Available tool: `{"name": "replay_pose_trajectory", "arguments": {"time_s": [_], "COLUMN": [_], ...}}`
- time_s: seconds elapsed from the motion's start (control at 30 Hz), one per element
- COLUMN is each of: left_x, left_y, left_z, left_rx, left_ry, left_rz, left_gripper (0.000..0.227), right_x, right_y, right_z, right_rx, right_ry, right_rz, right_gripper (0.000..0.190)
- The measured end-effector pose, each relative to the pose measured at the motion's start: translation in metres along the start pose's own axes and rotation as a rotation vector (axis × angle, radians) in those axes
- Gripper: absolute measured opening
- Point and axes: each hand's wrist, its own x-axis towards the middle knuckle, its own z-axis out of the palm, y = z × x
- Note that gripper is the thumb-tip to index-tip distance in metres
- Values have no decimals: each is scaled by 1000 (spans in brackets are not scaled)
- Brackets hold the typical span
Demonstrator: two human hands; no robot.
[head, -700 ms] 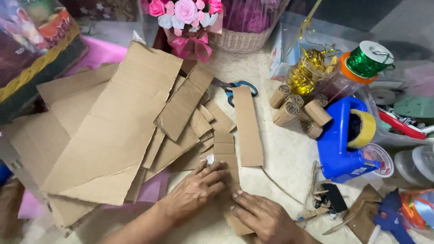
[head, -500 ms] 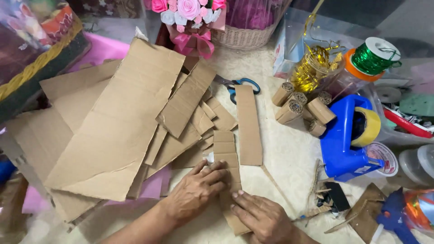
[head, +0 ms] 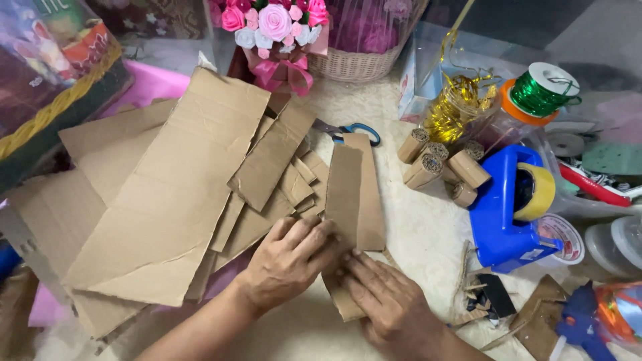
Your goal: Rolling strips of cardboard into small cylinders for a handicraft project and trimming them with scissors.
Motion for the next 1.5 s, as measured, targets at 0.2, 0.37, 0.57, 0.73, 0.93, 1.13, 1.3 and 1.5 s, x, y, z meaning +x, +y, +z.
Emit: {"name": "replay_pose_trajectory", "arguments": {"time_s": [0.2, 0.37, 0.57, 0.73, 0.93, 1.13, 1.3, 1.5], "left_x": [-44, -33, -42, -57, -55, -185, -160, -186], "left_y": [0, 0, 9, 23, 29, 38, 78, 58], "left_z": [55, 27, 26, 30, 35, 131, 92, 109], "left_rx": [68, -316, -500, -266, -67, 131, -57, -184], "left_ry": [-386, -394, -432, -591, -570, -786, -825, -1300], "left_rz": [-78, -167, -191, -216, -248, -171, -584, -318], "left_gripper": [31, 31, 26, 34, 52, 58, 33, 41], "right_x": [-12, -7, -3, -9, -8, -24, -33, -27], "right_y": [5, 1, -1, -2, -15, -12, -11, 9], "right_z": [33, 26, 16, 13, 3, 14, 20, -6], "right_rx": [2, 54, 57, 35, -12, -14, 56, 184], "right_ry": [-242, -248, -229, -205, -121, -27, -55, -68], "right_rz": [151, 220, 169, 158, 336, 336, 360, 301], "right_gripper": [60, 61, 39, 39, 31, 32, 37, 44]}}
